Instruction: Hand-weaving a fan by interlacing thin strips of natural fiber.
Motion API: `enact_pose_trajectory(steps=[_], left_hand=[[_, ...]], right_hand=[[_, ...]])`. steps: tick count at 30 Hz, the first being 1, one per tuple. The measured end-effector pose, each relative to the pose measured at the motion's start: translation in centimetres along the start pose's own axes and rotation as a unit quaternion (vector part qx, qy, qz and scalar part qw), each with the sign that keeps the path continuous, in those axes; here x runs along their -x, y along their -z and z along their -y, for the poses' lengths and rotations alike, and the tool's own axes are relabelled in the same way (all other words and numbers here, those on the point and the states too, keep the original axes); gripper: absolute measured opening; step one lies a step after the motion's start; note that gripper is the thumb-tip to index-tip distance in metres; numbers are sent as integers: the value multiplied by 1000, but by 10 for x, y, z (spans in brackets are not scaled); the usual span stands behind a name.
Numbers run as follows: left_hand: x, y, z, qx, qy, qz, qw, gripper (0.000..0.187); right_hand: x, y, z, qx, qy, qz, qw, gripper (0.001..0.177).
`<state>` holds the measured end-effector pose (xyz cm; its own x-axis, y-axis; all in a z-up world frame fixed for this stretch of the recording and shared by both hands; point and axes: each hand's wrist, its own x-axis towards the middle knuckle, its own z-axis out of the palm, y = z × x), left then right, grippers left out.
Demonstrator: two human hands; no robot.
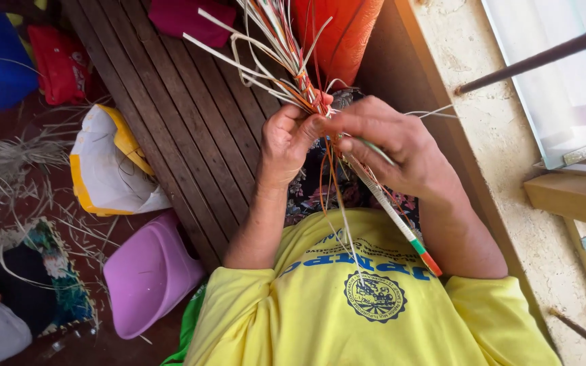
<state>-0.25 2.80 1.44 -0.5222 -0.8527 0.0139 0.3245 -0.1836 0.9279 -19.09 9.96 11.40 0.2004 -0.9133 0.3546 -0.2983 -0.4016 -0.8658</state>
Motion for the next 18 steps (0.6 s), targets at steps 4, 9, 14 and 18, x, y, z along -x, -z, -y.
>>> enact_pose_trajectory(steps=[4,9,14,18], left_hand=[[3,-12,-4,-156,-43,-32,986,26],[-33,13,-17,-161,-136,8,977,29],[-49,22,-64,-29,-137,114,984,37],[-35,13,-73,-3,-45,191,981,42]], right_hand=[[-24,-1,14,-10,8,-26,1000,23],[-33,18,42,3,66,-16,998,46],[-25,34,47,193,111,-80,972,35],[-16,19,31,342,115,-66,930,39]])
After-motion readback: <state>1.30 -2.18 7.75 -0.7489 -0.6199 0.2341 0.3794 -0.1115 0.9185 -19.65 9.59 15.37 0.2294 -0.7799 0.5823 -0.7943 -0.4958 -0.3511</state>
